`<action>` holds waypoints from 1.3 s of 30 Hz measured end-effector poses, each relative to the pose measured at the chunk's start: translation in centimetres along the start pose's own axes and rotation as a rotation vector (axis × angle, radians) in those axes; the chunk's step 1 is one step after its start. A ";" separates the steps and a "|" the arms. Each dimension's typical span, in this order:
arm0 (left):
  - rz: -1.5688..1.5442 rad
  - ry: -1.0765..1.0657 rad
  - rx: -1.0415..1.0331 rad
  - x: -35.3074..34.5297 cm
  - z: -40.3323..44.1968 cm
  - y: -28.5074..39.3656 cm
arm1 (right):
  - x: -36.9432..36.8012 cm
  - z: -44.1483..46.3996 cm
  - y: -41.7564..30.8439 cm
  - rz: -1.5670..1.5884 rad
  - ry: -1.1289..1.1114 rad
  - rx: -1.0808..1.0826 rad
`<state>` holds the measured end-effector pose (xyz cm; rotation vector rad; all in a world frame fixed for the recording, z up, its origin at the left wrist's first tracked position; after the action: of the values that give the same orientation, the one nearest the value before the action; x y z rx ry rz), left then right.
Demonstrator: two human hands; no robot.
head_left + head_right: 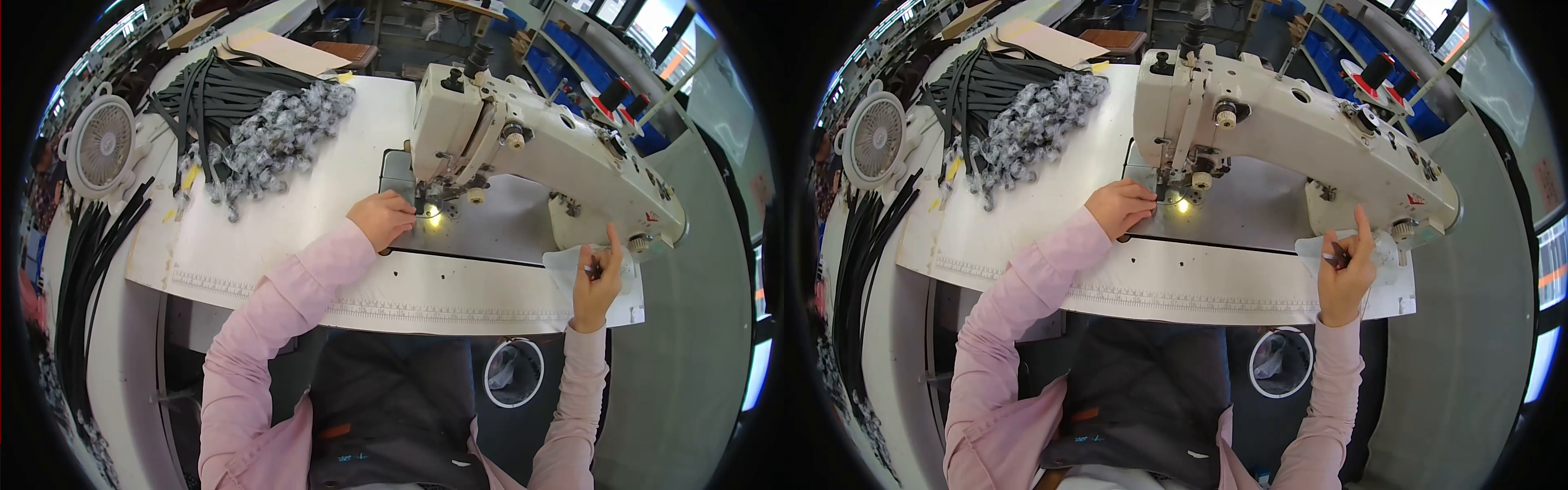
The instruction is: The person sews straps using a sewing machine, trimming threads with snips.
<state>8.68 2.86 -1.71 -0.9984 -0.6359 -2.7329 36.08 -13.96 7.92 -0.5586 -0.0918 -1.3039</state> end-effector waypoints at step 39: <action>0.048 -0.035 0.105 -1.9 4.3 -5.2 | 12.6 10.9 38.4 -0.459 0.149 -0.614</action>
<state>11.09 9.46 -1.76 -1.0249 -0.7435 -2.6165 77.91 -14.50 9.02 -0.9972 0.3338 -1.8292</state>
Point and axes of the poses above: each hand's wrist, its own z-axis towards the middle knuckle, its own x-axis out of the back of the hand, y = z × x, the point moved 3 cm from there along z, towards the middle knuckle, and after that the axes turned 10 degrees about y, right-handed, at the moved point
